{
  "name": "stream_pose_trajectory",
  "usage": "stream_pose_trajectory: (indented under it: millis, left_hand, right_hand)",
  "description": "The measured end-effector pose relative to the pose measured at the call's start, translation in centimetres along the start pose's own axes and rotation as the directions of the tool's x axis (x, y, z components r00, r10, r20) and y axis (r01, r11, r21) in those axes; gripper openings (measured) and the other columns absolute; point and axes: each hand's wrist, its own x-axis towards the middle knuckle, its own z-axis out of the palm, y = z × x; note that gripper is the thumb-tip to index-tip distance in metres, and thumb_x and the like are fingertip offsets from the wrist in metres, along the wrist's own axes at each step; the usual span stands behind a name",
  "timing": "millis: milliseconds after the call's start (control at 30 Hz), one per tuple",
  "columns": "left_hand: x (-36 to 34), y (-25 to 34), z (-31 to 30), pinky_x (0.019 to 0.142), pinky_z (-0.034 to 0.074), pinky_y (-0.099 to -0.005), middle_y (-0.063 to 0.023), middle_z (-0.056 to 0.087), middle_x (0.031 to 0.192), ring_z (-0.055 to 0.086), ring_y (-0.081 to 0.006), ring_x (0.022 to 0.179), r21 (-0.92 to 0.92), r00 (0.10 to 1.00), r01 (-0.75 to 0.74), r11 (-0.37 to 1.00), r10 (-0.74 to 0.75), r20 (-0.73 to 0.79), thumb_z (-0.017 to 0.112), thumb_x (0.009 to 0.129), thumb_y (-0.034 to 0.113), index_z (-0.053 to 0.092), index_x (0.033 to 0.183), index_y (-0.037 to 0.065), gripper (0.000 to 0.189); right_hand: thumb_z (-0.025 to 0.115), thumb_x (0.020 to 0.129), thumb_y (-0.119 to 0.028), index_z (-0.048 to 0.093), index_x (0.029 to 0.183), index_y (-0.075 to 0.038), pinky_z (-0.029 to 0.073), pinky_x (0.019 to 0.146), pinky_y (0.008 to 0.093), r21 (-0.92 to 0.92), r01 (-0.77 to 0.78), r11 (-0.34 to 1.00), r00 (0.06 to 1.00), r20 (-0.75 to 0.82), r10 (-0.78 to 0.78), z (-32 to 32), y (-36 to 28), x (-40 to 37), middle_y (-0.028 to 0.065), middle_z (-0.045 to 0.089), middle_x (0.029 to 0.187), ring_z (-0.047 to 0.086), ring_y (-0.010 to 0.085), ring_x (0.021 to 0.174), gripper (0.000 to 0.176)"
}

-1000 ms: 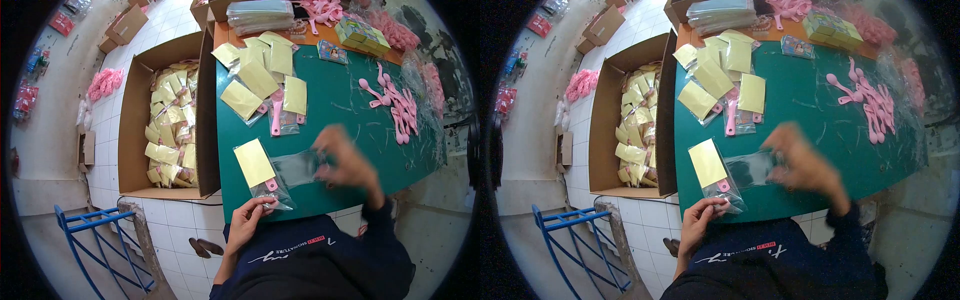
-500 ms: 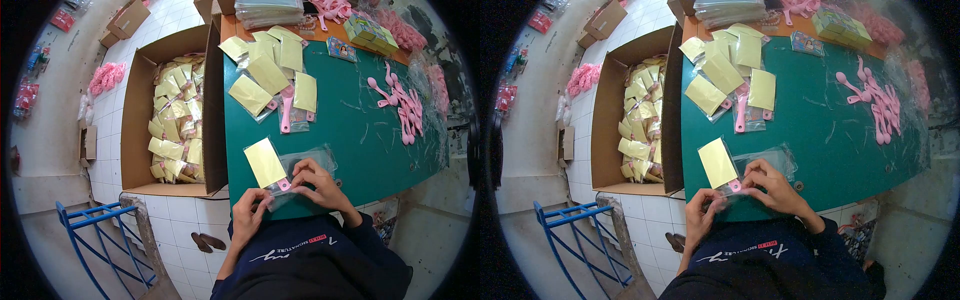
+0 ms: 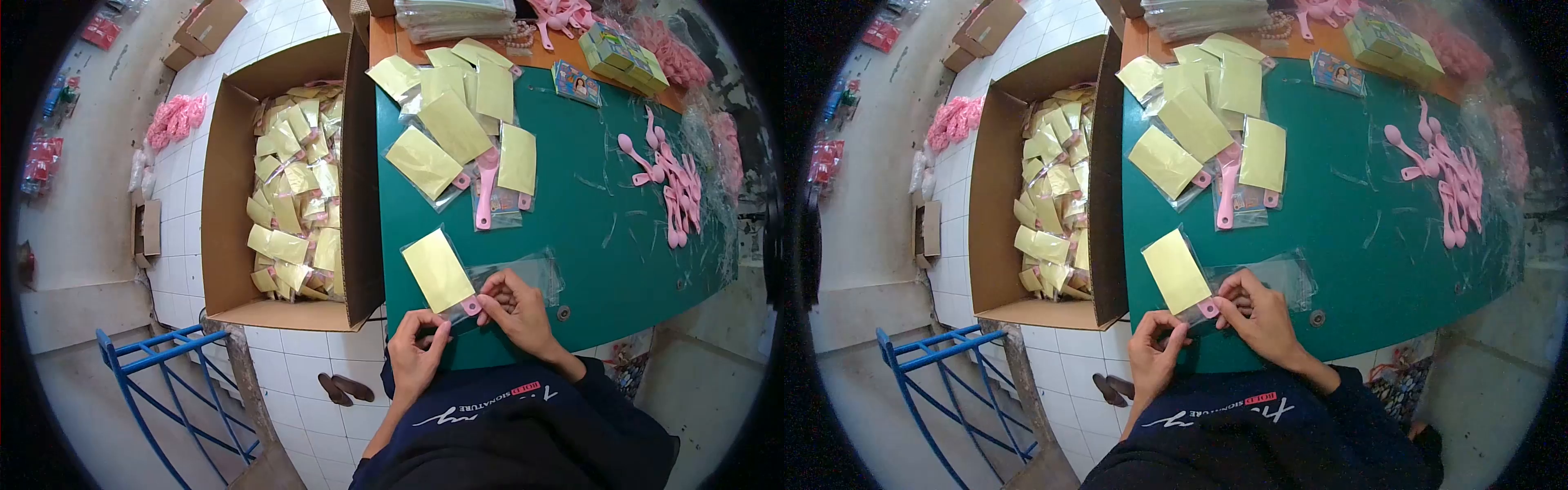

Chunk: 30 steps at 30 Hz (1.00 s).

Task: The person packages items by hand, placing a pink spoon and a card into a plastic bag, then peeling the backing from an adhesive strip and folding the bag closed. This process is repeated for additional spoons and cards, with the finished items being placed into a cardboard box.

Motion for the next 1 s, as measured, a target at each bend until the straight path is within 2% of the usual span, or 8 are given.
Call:
stream_pose_trajectory:
  millis: [133,233,333,433,633,733,833,1000]
  left_hand:
    - [0.1,0.6,0.7,0.061,0.052,-0.0201,-0.0058,0.056,0.093,0.057,-0.0086,0.080,-0.200,0.993,-0.026,0.979,0.003,-0.116,0.059,0.085,-0.002,0.054,0.094,0.000,0.011]
    - [-0.1,-0.6,-0.1,0.057,0.049,-0.0186,-0.0053,0.055,0.096,0.056,-0.0078,0.080,-0.191,0.998,-0.035,0.981,0.026,-0.048,0.057,0.086,-0.003,0.053,0.098,0.000,0.013]
    - [0.1,-0.5,-0.1,0.055,0.046,-0.0175,-0.0050,0.054,0.099,0.055,-0.0079,0.079,-0.113,0.997,-0.072,0.991,0.068,-0.035,0.056,0.086,-0.003,0.052,0.103,0.000,0.018]
    - [0.0,0.2,-0.1,0.055,0.046,-0.0176,-0.0053,0.053,0.103,0.055,-0.0080,0.080,-0.029,1.000,-0.012,0.999,0.012,-0.020,0.056,0.085,-0.004,0.051,0.113,0.000,0.029]
    - [-0.1,0.8,-0.2,0.054,0.047,-0.0177,-0.0077,0.048,0.114,0.055,-0.0086,0.082,-0.022,1.000,-0.012,1.000,0.012,-0.022,0.055,0.085,-0.004,0.050,0.125,0.004,0.042]
    - [0.3,1.0,-0.1,0.054,0.048,-0.0182,-0.0098,0.048,0.114,0.054,-0.0093,0.080,0.152,0.985,-0.170,0.974,0.170,0.016,0.055,0.084,-0.004,0.052,0.124,0.006,0.041]
    - [0.9,1.4,-0.1,0.054,0.048,-0.0192,-0.0122,0.048,0.114,0.055,-0.0109,0.078,0.276,0.963,-0.266,0.924,0.244,0.114,0.056,0.082,-0.004,0.054,0.123,0.008,0.042]
    - [0.9,1.8,0.2,0.053,0.048,-0.0208,-0.0133,0.049,0.112,0.056,-0.0132,0.077,0.345,0.968,-0.247,0.906,0.216,0.127,0.056,0.080,-0.004,0.053,0.124,0.006,0.045]
  right_hand:
    - [0.058,0.086,-0.001,0.051,0.088,0.003,0.046,0.054,0.0201,0.003,0.029,1.000,0.999,-0.038,-0.029,0.3,0.0,0.4,0.0057,0.058,0.075,0.058,0.0080,0.062,0.008]
    - [0.057,0.086,-0.001,0.054,0.093,0.003,0.046,0.053,0.0202,-0.027,0.070,0.997,0.997,-0.006,-0.070,0.4,-0.1,0.5,0.0051,0.058,0.076,0.057,0.0072,0.061,0.009]
    - [0.057,0.086,-0.001,0.057,0.107,0.002,0.046,0.053,0.0207,-0.064,0.078,0.995,0.997,0.001,-0.078,0.5,-0.3,0.7,0.0047,0.059,0.076,0.058,0.0067,0.063,0.021]
    - [0.056,0.086,-0.001,0.055,0.119,-0.001,0.046,0.053,0.0213,-0.138,0.108,0.984,0.994,0.019,-0.107,0.4,-0.3,0.7,0.0052,0.059,0.077,0.058,0.0076,0.062,0.034]
    - [0.053,0.085,0.004,0.057,0.121,-0.005,0.046,0.055,0.0221,-0.333,0.188,0.924,0.981,0.022,-0.191,0.7,-0.6,0.5,0.0056,0.056,0.078,0.055,0.0081,0.059,0.038]
    - [0.056,0.083,0.001,0.054,0.123,-0.005,0.047,0.058,0.0310,-0.461,0.322,0.827,0.947,0.157,-0.281,0.5,-0.9,0.4,0.0114,0.052,0.076,0.057,0.0204,0.065,0.040]
    - [0.056,0.082,0.000,0.051,0.126,-0.006,0.047,0.061,0.0346,-0.538,0.358,0.763,0.934,0.214,-0.287,0.4,-0.8,0.4,0.0129,0.050,0.079,0.056,0.0253,0.069,0.045]
    - [0.053,0.083,-0.001,0.045,0.132,-0.011,0.047,0.063,0.0375,-0.602,0.292,0.743,0.957,0.192,-0.220,0.4,-0.8,0.2,0.0146,0.050,0.083,0.055,0.0284,0.070,0.051]
